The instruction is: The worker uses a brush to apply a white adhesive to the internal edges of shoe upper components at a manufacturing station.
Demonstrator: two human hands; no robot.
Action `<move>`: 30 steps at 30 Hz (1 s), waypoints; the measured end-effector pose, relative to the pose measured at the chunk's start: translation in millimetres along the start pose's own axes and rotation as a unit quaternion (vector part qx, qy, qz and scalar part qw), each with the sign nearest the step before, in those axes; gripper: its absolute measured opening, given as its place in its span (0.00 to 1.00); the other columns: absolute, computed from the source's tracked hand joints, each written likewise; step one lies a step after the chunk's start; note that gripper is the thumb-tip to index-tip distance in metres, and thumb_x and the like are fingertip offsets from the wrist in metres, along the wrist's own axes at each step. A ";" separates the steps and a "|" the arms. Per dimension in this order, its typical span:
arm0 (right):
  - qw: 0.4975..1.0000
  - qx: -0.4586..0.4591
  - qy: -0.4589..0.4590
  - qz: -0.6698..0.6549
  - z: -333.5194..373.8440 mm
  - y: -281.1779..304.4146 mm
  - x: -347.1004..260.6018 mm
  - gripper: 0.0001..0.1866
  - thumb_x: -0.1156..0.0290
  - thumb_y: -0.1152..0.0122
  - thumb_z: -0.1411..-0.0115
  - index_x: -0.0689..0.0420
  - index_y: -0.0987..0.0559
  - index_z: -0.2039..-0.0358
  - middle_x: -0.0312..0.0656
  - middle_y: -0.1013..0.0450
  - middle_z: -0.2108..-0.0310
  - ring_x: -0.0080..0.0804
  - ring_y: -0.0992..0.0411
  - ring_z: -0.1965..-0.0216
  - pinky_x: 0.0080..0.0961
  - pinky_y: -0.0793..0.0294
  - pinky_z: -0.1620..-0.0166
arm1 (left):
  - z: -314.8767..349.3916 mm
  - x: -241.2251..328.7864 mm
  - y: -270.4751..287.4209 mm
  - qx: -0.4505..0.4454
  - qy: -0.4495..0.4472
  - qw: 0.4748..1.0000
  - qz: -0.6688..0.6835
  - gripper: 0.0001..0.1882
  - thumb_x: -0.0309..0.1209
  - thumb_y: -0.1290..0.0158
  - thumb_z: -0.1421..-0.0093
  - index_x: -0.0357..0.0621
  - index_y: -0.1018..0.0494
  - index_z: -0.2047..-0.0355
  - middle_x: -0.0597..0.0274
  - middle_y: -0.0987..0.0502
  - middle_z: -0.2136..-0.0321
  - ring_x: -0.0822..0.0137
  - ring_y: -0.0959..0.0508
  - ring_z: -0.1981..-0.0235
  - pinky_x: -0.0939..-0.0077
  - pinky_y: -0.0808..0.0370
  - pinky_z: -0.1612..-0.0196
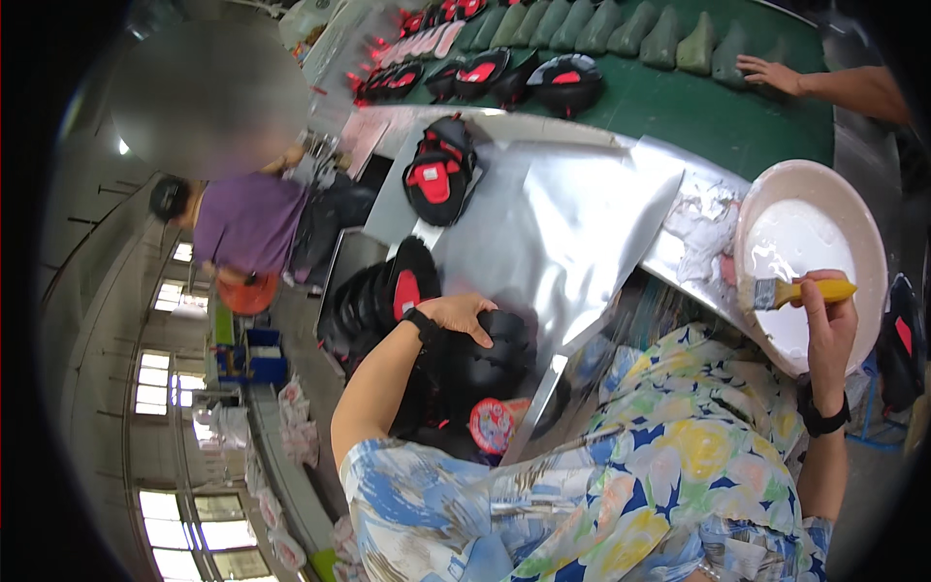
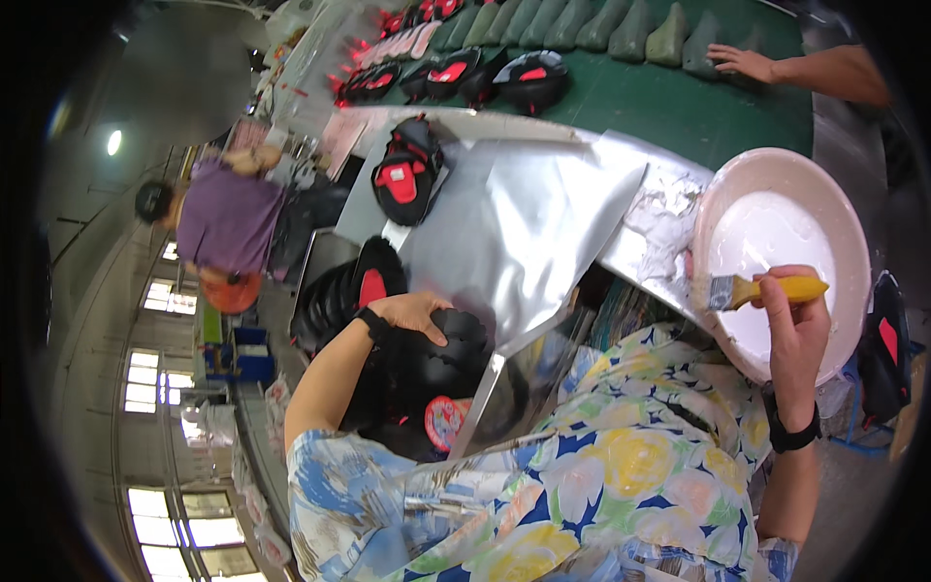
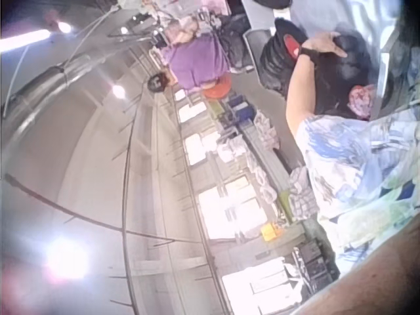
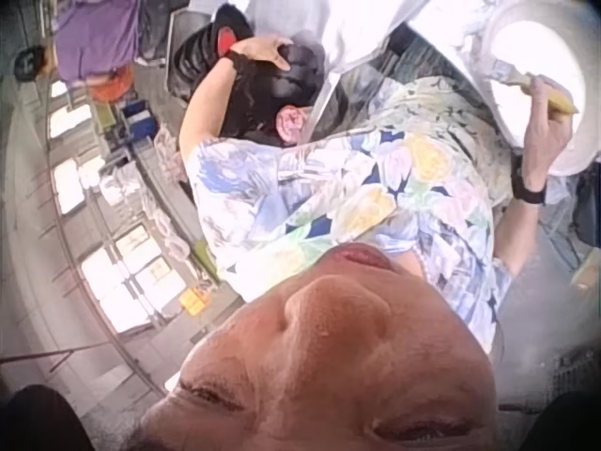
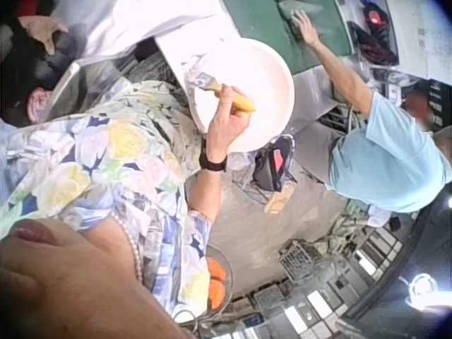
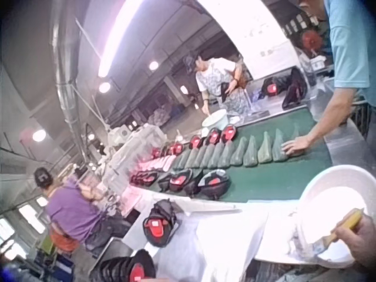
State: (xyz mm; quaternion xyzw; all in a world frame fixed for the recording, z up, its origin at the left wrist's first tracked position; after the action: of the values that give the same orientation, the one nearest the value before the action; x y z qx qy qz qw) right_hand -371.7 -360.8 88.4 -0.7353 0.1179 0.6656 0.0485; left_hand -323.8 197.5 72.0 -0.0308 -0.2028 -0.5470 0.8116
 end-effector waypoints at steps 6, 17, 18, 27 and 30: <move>0.998 0.050 -0.007 0.023 2.7 14.8 -7.8 0.08 0.71 0.41 0.33 0.61 0.25 0.58 0.37 0.25 0.66 0.21 0.27 0.66 0.17 0.27 0.60 | -8.3 111.0 103.8 0.100 -0.250 0.941 0.204 0.31 0.23 0.33 0.48 0.43 0.30 0.44 0.67 0.21 0.54 0.72 0.21 0.54 0.73 0.25 0.46; 0.991 0.108 -0.026 0.081 -17.9 43.4 -10.4 0.10 0.69 0.39 0.34 0.63 0.24 0.60 0.37 0.24 0.68 0.20 0.26 0.68 0.16 0.27 0.62 | -85.4 158.6 112.6 0.444 -0.376 0.810 -0.071 0.29 0.11 0.57 0.54 0.40 0.25 0.50 0.50 0.24 0.49 0.53 0.27 0.44 0.63 0.34 0.37; 0.991 0.109 -0.026 0.080 -22.5 43.9 -10.3 0.10 0.69 0.39 0.34 0.63 0.24 0.60 0.37 0.24 0.68 0.20 0.26 0.68 0.16 0.27 0.62 | -84.9 147.2 98.7 0.283 -0.408 0.868 0.008 0.31 0.11 0.56 0.54 0.43 0.24 0.48 0.53 0.26 0.43 0.61 0.32 0.36 0.71 0.40 0.33; 0.977 -0.037 -0.018 0.211 -85.5 -3.4 17.2 0.15 0.64 0.35 0.38 0.65 0.23 0.68 0.46 0.22 0.76 0.31 0.25 0.75 0.27 0.28 0.70 | -75.9 170.4 41.9 0.370 -0.308 0.746 -0.461 0.31 0.22 0.41 0.53 0.60 0.26 0.47 0.63 0.30 0.41 0.51 0.34 0.38 0.55 0.29 0.44; 0.953 -0.094 -0.023 0.287 -79.9 -3.0 5.8 0.11 0.68 0.34 0.39 0.63 0.23 0.69 0.44 0.25 0.77 0.28 0.27 0.76 0.25 0.29 0.71 | -42.4 181.6 72.9 0.402 -0.352 0.747 -0.396 0.31 0.16 0.48 0.53 0.49 0.26 0.46 0.56 0.24 0.47 0.53 0.26 0.44 0.63 0.29 0.40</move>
State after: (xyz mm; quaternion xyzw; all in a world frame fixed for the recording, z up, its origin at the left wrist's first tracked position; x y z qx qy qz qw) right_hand -293.2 -376.7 91.1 -0.6565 0.2594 0.6761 -0.2112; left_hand -187.6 56.1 111.6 0.1910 -0.6692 -0.6377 0.3302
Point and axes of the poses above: each hand's wrist, its own z-axis away from the middle knuckle, its own y-axis out of the back of the hand, x = y × z, the point moved 3 cm from there along -z, towards the middle knuckle
